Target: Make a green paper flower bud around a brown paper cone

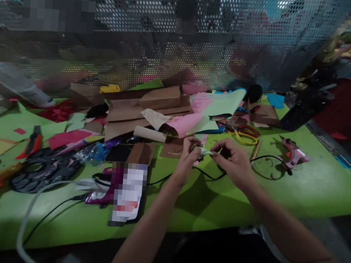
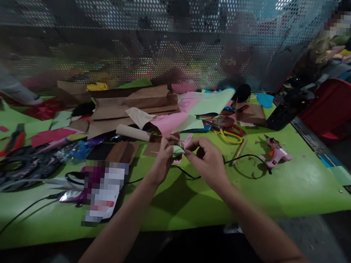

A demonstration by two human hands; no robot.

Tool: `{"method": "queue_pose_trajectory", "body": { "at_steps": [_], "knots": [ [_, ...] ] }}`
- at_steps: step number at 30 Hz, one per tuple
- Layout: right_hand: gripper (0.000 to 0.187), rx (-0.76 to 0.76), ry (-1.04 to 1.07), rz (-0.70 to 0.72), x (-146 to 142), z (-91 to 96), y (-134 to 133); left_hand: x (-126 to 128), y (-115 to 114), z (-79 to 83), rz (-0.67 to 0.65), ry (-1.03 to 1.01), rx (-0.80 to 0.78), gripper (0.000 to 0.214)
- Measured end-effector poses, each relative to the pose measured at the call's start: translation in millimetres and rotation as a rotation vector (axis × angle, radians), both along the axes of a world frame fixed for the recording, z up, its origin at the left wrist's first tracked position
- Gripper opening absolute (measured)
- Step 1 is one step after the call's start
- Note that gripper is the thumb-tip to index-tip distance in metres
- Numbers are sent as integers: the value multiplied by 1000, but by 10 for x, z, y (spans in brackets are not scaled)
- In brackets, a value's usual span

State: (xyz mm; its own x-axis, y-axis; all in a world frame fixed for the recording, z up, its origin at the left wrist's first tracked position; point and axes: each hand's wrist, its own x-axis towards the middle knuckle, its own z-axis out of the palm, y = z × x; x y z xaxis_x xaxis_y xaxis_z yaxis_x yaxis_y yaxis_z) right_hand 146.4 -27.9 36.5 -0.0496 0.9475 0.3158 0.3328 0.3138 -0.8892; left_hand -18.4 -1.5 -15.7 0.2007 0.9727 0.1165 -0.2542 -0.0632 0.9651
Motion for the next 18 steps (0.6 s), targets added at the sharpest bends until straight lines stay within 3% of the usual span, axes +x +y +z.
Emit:
{"method": "queue_pose_trajectory", "body": {
  "at_steps": [7,13,18],
  "knots": [
    [8,-51,63,26,-96,-29,14,-7,-26,9,-24,-45,46,45],
    [9,-48,19,27,-110,-31,69,4,-24,33,-3,5,29,49],
    [6,-54,-39,13,-130,-34,69,2,-1,0,38,41,111,48]
  ]
}}
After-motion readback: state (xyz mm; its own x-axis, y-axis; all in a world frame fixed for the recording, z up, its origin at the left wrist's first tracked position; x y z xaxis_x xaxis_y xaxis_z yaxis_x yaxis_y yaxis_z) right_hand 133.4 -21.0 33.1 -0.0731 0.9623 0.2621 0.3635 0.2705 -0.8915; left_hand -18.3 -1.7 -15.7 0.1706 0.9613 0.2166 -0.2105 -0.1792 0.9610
